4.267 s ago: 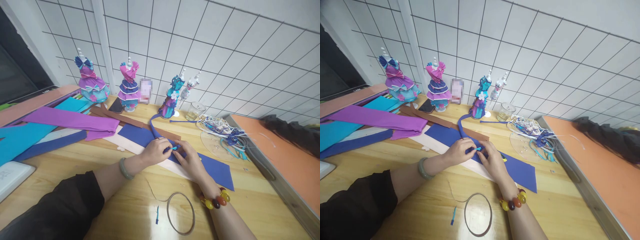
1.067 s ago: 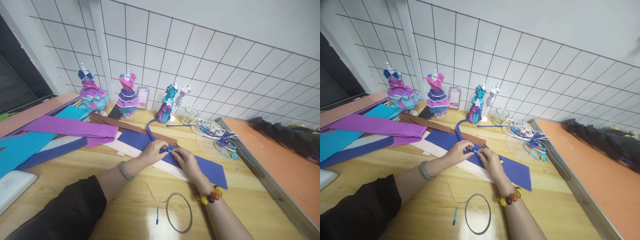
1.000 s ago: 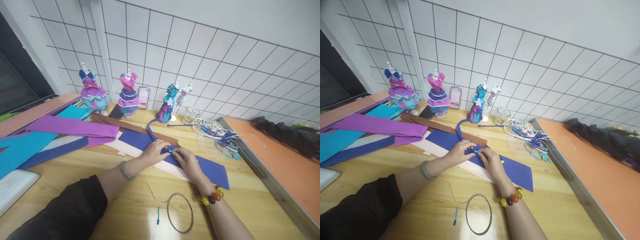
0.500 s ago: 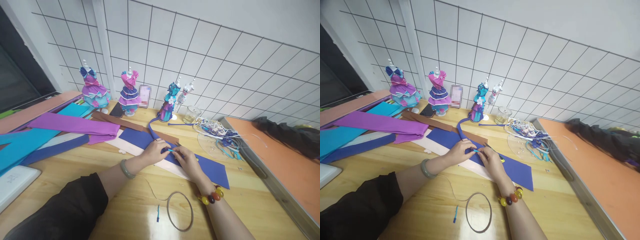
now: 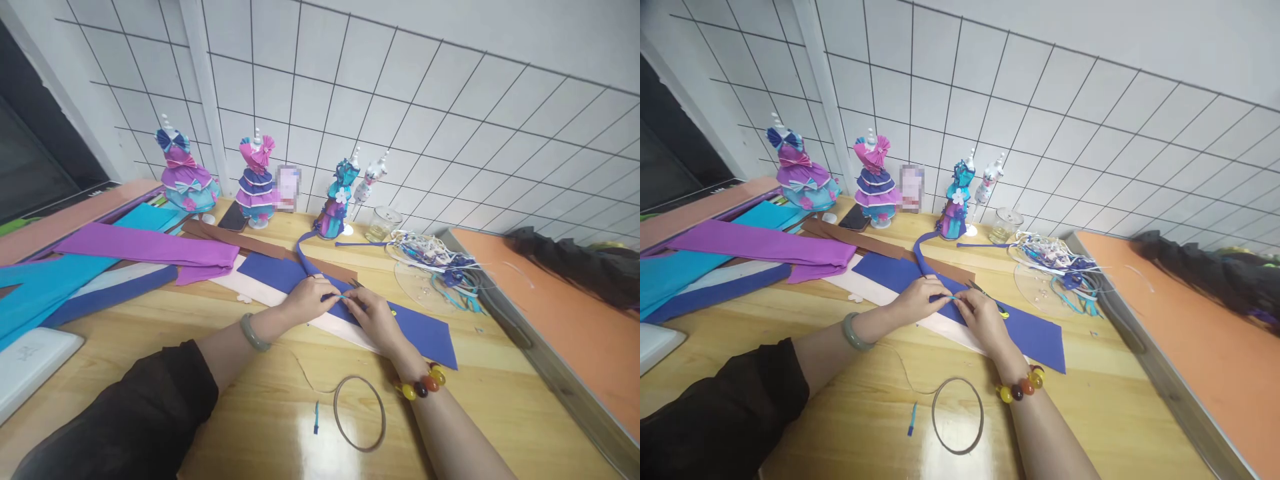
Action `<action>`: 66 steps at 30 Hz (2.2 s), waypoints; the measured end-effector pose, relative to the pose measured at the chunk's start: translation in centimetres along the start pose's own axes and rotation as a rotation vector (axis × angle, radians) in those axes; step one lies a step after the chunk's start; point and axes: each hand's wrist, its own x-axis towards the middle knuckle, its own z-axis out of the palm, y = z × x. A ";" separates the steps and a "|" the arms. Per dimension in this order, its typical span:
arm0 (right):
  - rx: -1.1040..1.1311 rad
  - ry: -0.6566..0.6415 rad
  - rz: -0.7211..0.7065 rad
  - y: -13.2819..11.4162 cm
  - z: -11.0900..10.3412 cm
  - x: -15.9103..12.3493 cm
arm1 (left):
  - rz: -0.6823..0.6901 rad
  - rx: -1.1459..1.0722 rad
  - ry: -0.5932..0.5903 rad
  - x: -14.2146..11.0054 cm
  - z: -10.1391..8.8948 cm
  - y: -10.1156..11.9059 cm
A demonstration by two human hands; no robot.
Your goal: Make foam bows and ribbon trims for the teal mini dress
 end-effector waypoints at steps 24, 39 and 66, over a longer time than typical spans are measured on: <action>-0.011 -0.745 -0.131 -8.1 1.1 -1.9 | -0.424 -0.539 0.268 1.3 -0.3 -3.5; 0.620 -0.860 0.217 -5.1 -0.5 -0.9 | -0.637 -1.153 0.241 1.8 -2.1 -2.0; 0.969 -0.335 0.383 -2.5 0.5 -0.6 | -0.619 -0.708 0.038 2.1 -2.4 1.4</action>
